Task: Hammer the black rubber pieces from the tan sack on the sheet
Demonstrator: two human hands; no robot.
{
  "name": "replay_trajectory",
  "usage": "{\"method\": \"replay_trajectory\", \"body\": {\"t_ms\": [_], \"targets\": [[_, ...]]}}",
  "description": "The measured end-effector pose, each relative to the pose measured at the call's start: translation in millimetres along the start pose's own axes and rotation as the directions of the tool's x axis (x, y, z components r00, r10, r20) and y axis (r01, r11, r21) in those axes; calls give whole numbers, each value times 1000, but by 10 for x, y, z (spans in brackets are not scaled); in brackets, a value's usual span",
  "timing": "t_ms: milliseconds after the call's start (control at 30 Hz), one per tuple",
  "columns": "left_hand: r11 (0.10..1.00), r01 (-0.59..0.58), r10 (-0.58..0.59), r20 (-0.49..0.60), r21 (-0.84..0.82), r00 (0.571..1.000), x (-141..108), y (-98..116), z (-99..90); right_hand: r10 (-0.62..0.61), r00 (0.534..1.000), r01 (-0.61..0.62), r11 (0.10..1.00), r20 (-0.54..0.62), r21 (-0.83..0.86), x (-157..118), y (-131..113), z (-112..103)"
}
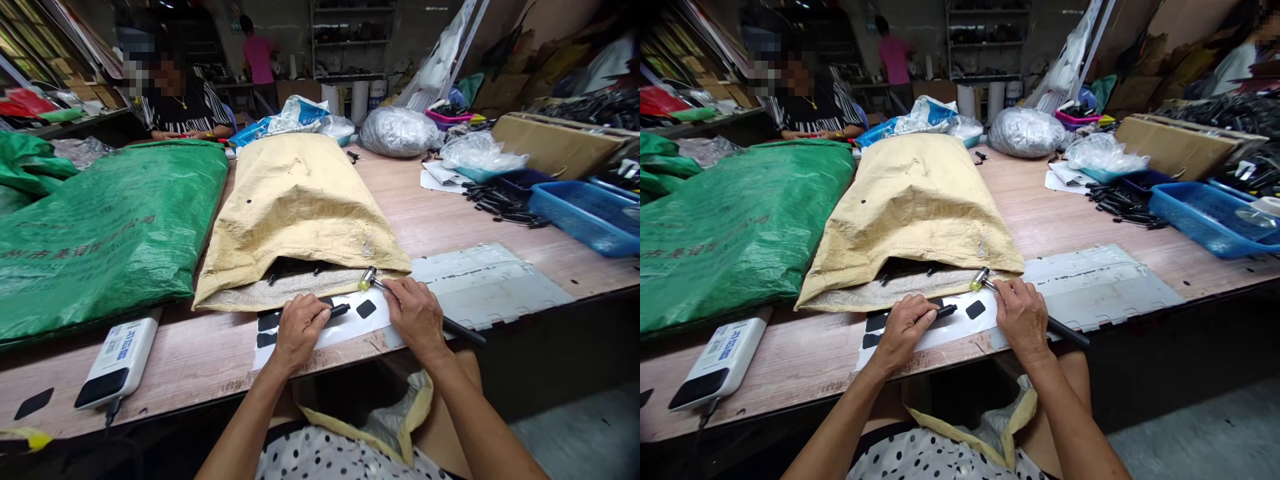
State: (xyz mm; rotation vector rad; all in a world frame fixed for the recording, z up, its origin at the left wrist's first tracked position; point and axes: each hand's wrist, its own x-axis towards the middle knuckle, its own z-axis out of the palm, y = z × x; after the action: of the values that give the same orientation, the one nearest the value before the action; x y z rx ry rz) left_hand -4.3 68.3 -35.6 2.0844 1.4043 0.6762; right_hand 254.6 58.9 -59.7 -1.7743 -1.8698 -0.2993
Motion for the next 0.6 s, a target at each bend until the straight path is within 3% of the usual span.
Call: {"method": "replay_trajectory", "body": {"t_ms": [133, 233, 333, 400, 433, 500, 600], "targets": [[999, -22, 22, 2, 28, 1000, -19, 53, -28, -1, 1000, 1, 1000, 1, 5, 0, 5, 8], [993, -105, 107, 38, -54, 994, -211, 263, -26, -8, 1000, 8, 1000, 6, 2, -4, 9, 13], [953, -185, 244, 244, -241, 939, -529, 497, 121, -18, 1000, 18, 1000, 3, 0, -8, 11, 18], [949, -149, 254, 395, -278, 883, -719, 532, 333, -15, 1000, 15, 1000, -2, -3, -8, 13, 22], [964, -91, 199, 451, -249, 870, -789, 493, 463, -13, 1000, 13, 1000, -3, -5, -7, 13, 24], [984, 111, -23, 520, -139, 854, -874, 314, 739, -10, 1000, 10, 1000, -5, -10, -6, 14, 29], [919, 392, -348, 540, 36, 767, -908, -37, 1074, -15, 1000, 15, 1000, -6, -14, -5, 13, 33]]}}
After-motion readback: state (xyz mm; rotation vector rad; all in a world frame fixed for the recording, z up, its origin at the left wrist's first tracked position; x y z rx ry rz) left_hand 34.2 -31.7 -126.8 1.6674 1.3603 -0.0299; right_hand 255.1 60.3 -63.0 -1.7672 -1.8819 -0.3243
